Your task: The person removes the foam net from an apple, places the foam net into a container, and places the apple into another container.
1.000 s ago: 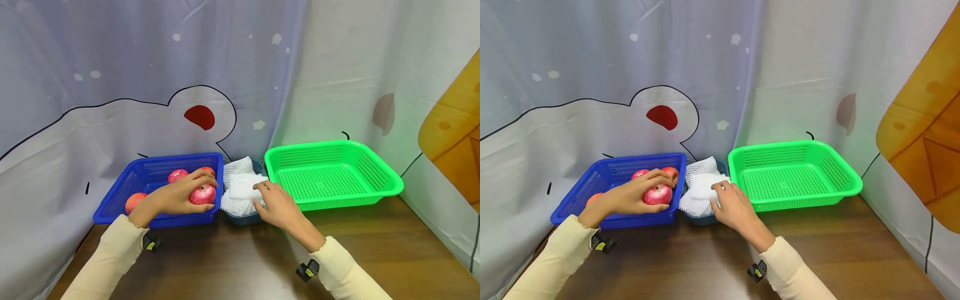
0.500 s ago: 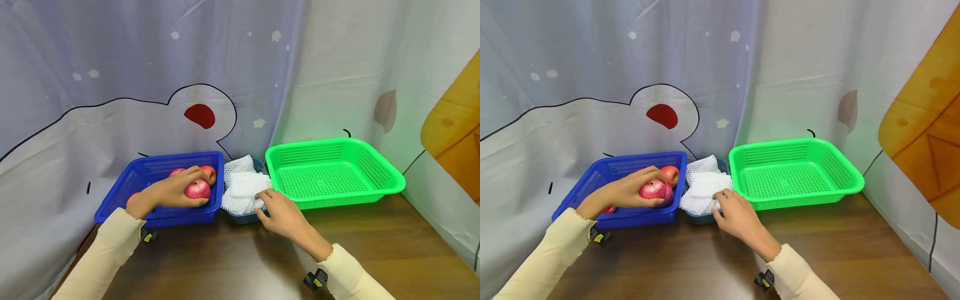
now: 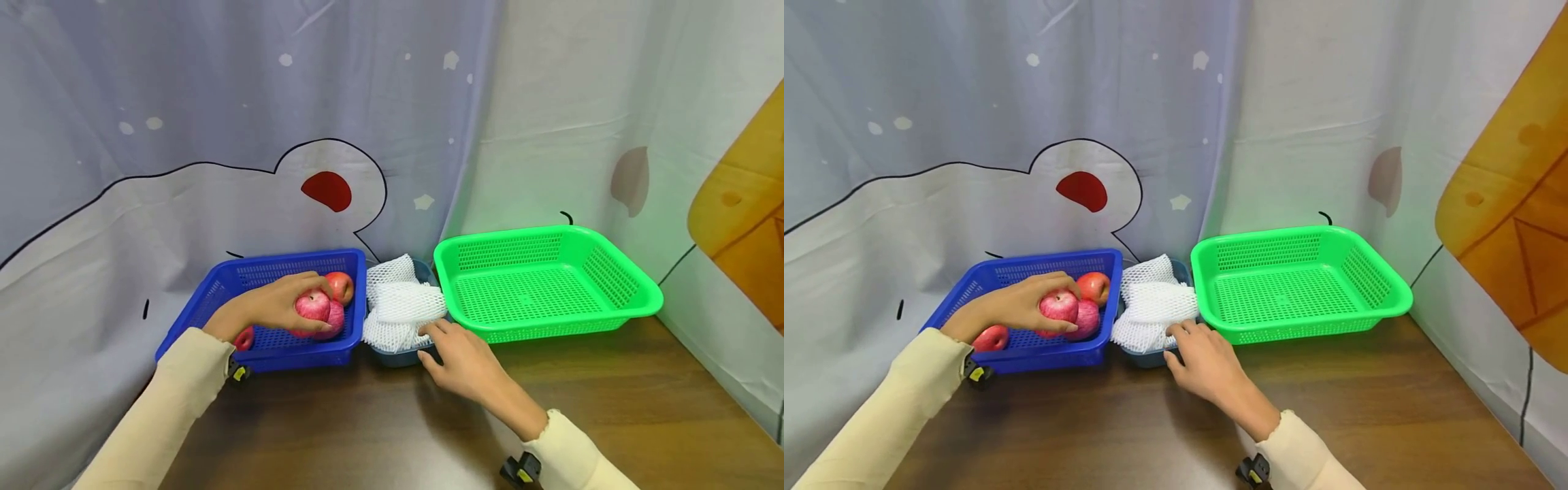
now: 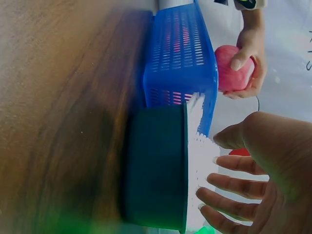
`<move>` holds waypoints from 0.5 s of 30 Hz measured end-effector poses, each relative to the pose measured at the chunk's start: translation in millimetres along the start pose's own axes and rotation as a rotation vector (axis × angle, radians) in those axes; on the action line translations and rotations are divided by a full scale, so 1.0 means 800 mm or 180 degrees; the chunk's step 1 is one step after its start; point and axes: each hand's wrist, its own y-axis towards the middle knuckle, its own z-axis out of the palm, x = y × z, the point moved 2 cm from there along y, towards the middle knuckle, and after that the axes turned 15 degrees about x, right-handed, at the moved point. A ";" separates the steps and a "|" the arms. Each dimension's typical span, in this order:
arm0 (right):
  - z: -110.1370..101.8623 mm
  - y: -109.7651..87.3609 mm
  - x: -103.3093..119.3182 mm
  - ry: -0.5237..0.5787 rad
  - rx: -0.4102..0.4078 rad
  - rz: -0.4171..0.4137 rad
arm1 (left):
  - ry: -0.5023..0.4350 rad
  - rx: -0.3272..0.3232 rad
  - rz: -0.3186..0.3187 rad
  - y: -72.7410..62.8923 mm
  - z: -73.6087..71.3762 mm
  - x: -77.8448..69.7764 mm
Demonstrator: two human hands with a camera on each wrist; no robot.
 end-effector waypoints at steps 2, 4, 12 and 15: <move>0.001 -0.002 0.000 0.0009 0.0027 0.0018 | -0.0014 0.0080 -0.0084 0.001 -0.001 0.005; 0.002 -0.003 0.000 0.0012 0.0039 0.0028 | -0.0024 0.0166 -0.0165 0.002 -0.002 0.009; 0.006 -0.005 0.001 0.0003 0.0051 0.0024 | 0.0025 0.0386 -0.0341 0.002 -0.004 0.024; 0.008 -0.007 0.002 0.0020 0.0074 0.0024 | 0.0055 0.0468 -0.0360 0.003 -0.005 0.028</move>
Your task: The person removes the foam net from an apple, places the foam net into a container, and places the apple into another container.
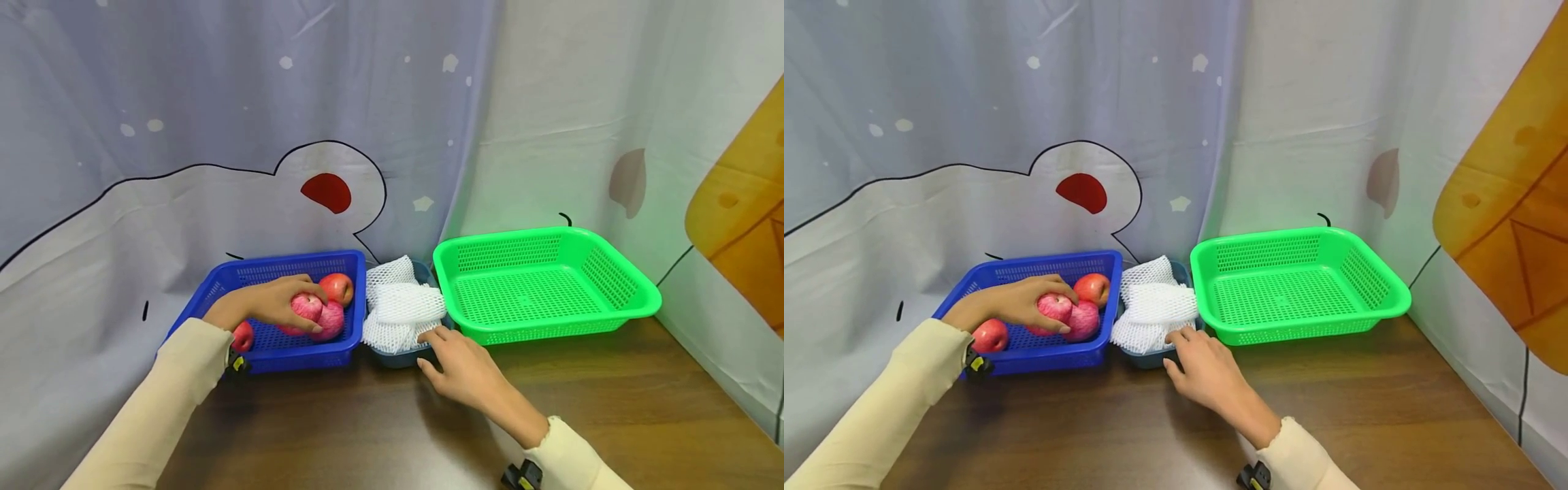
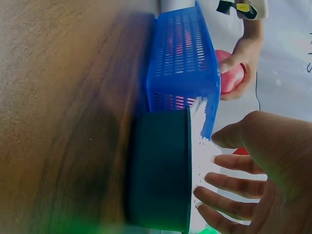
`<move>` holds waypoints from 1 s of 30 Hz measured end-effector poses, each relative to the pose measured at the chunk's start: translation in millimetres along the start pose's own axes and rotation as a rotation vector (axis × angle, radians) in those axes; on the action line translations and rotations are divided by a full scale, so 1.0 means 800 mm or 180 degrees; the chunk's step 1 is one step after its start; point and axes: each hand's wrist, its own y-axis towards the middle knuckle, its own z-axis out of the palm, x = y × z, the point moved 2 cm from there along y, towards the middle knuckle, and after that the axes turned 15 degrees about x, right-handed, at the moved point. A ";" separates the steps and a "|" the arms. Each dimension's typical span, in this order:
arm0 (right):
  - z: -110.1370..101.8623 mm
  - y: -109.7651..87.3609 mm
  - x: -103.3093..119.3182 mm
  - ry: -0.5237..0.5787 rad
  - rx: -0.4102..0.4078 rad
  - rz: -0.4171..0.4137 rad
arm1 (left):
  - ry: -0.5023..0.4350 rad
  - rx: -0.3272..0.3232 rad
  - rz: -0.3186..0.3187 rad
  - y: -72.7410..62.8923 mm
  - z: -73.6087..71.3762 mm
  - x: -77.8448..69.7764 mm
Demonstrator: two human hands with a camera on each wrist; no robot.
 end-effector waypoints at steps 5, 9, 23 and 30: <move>0.003 -0.002 0.000 -0.0040 0.0024 -0.0041 | 0.0031 0.0169 -0.0099 0.004 -0.001 0.008; 0.005 -0.005 -0.001 -0.0078 0.0029 -0.0087 | 0.0031 0.0221 -0.0125 0.008 0.001 0.014; 0.006 -0.016 0.003 -0.0085 -0.0020 -0.0099 | -0.0049 0.0605 -0.0421 0.012 0.003 0.029; 0.005 -0.020 0.005 -0.0044 -0.0216 -0.0161 | -0.0012 0.0762 -0.0538 0.011 0.006 0.041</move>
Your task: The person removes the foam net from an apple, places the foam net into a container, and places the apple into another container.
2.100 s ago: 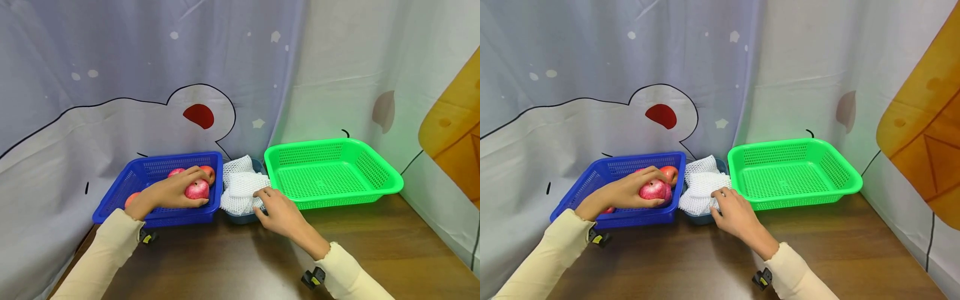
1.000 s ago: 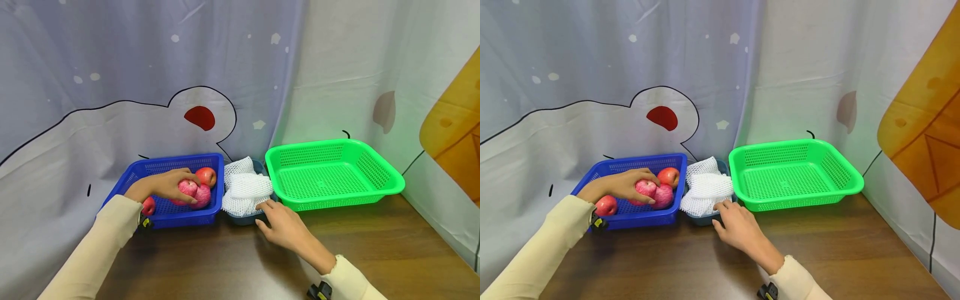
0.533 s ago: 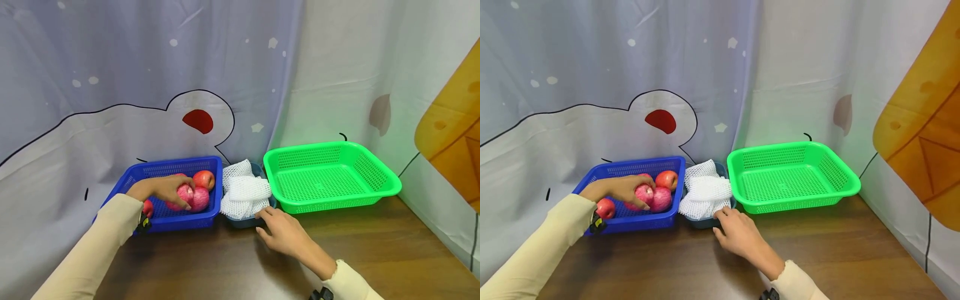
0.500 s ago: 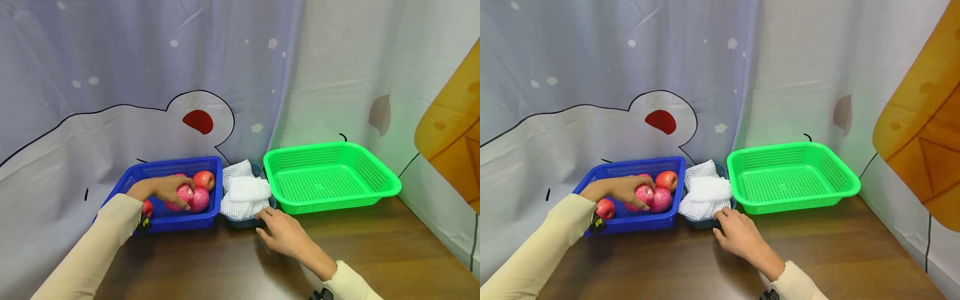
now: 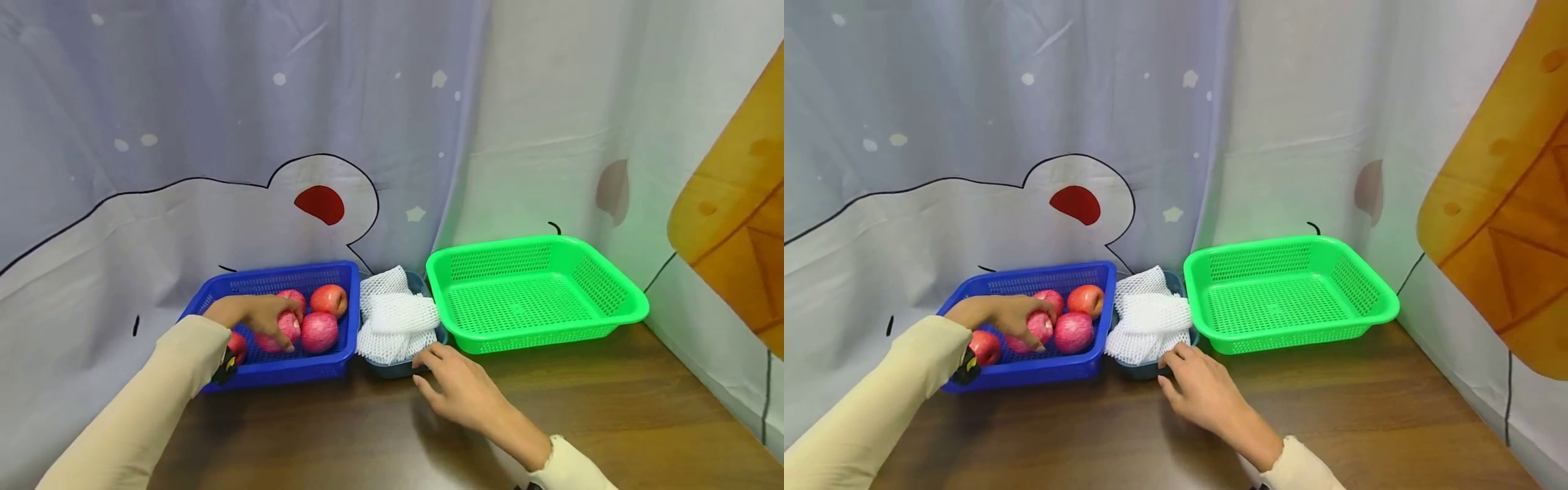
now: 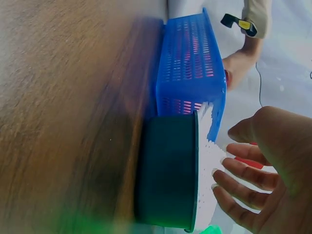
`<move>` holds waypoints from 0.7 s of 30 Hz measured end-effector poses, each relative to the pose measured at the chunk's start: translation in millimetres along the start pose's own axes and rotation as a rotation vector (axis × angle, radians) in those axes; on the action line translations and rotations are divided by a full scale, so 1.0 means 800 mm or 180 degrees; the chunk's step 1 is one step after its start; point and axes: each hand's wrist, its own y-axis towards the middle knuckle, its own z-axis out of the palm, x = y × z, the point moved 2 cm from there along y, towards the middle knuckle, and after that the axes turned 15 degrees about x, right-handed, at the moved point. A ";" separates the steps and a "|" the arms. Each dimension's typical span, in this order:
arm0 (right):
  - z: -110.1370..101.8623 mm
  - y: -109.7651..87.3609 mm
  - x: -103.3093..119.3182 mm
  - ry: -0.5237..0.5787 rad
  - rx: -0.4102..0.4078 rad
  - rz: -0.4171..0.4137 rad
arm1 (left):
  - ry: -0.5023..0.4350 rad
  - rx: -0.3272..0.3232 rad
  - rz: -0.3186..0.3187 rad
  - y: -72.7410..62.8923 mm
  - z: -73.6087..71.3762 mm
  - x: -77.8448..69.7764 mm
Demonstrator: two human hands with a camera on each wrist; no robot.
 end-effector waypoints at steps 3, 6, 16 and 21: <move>0.000 -0.002 -0.003 0.0024 -0.0072 -0.0059 | 0.0018 0.0085 -0.0098 0.003 0.002 0.008; 0.001 -0.003 -0.006 -0.0006 -0.0124 -0.0073 | 0.0029 0.0075 -0.0121 0.007 0.002 0.016; 0.006 -0.007 -0.007 -0.0040 -0.0129 -0.0093 | -0.0028 0.0034 -0.0221 0.012 0.006 0.025; 0.006 -0.008 -0.006 -0.0018 -0.0108 -0.0096 | -0.0097 0.0081 -0.0179 0.017 0.007 0.029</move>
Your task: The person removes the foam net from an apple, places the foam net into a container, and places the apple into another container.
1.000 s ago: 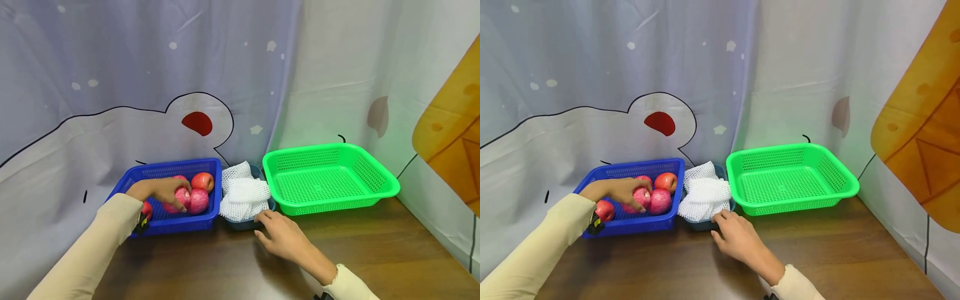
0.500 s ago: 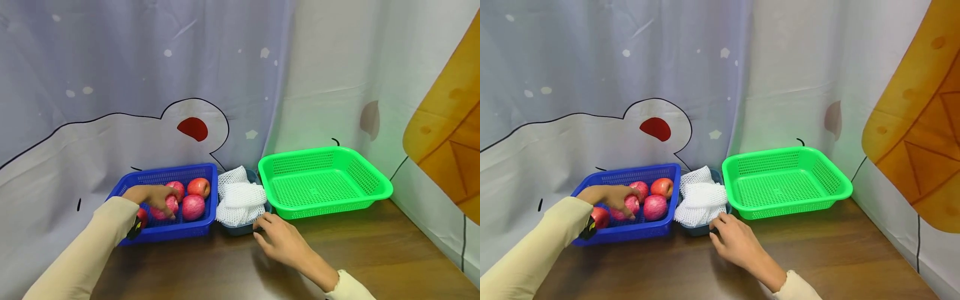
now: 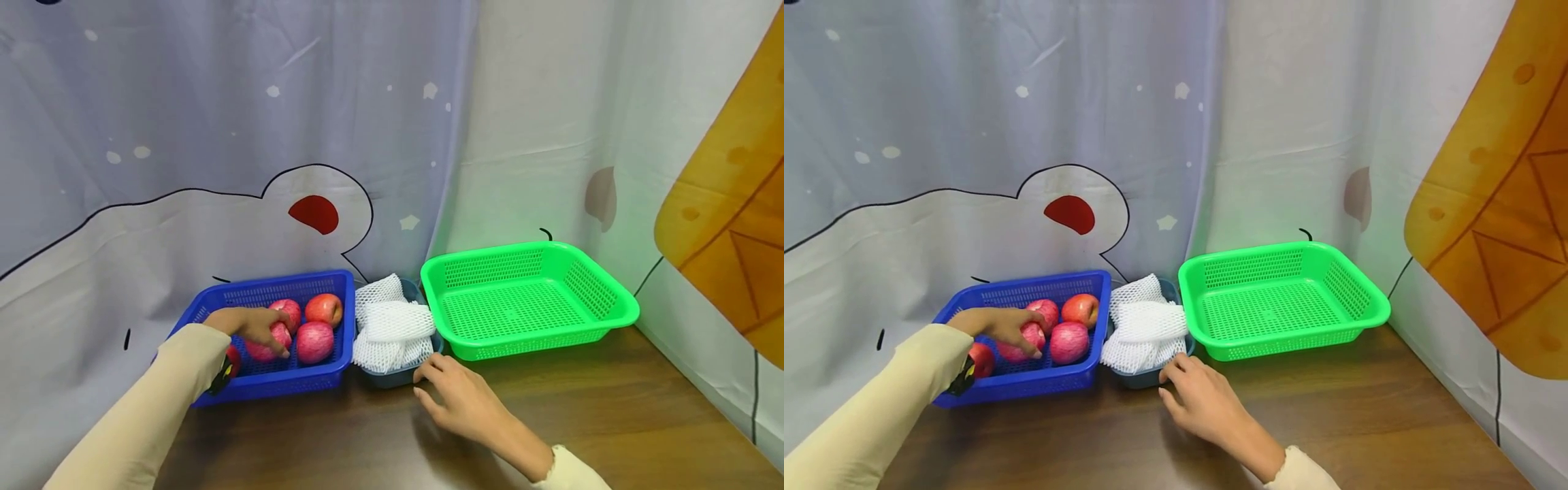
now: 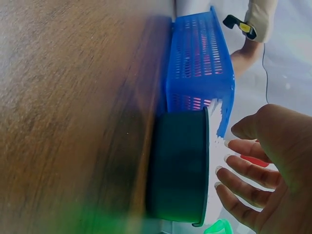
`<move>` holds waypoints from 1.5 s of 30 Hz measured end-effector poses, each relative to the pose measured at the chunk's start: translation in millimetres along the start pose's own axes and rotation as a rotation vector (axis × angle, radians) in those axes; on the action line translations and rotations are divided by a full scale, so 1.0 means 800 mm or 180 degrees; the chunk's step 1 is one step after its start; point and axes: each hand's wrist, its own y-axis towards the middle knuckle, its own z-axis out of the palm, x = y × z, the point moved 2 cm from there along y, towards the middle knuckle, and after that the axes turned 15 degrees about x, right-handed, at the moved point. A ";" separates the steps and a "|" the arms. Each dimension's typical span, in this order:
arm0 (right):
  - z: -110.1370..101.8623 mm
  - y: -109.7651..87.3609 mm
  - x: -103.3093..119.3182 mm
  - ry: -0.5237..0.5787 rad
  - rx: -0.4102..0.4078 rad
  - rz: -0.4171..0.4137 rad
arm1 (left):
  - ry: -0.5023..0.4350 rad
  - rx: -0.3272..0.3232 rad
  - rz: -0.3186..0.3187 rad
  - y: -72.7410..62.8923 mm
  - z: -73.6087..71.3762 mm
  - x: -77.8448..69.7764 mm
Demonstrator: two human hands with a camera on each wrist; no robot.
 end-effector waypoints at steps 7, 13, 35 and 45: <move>0.005 -0.002 0.000 -0.0004 0.0024 -0.0018 | 0.0037 0.0121 -0.0031 0.001 0.009 0.001; 0.010 -0.008 0.001 0.0094 0.0033 -0.0025 | 0.0100 0.0268 -0.0033 -0.001 0.013 -0.002; 0.010 -0.022 -0.020 0.0182 0.0079 0.0185 | 0.0229 0.0078 -0.0131 -0.020 0.009 -0.011; -0.003 -0.024 -0.035 0.0341 0.0114 0.0393 | 0.0383 -0.0088 0.0080 -0.029 -0.004 -0.021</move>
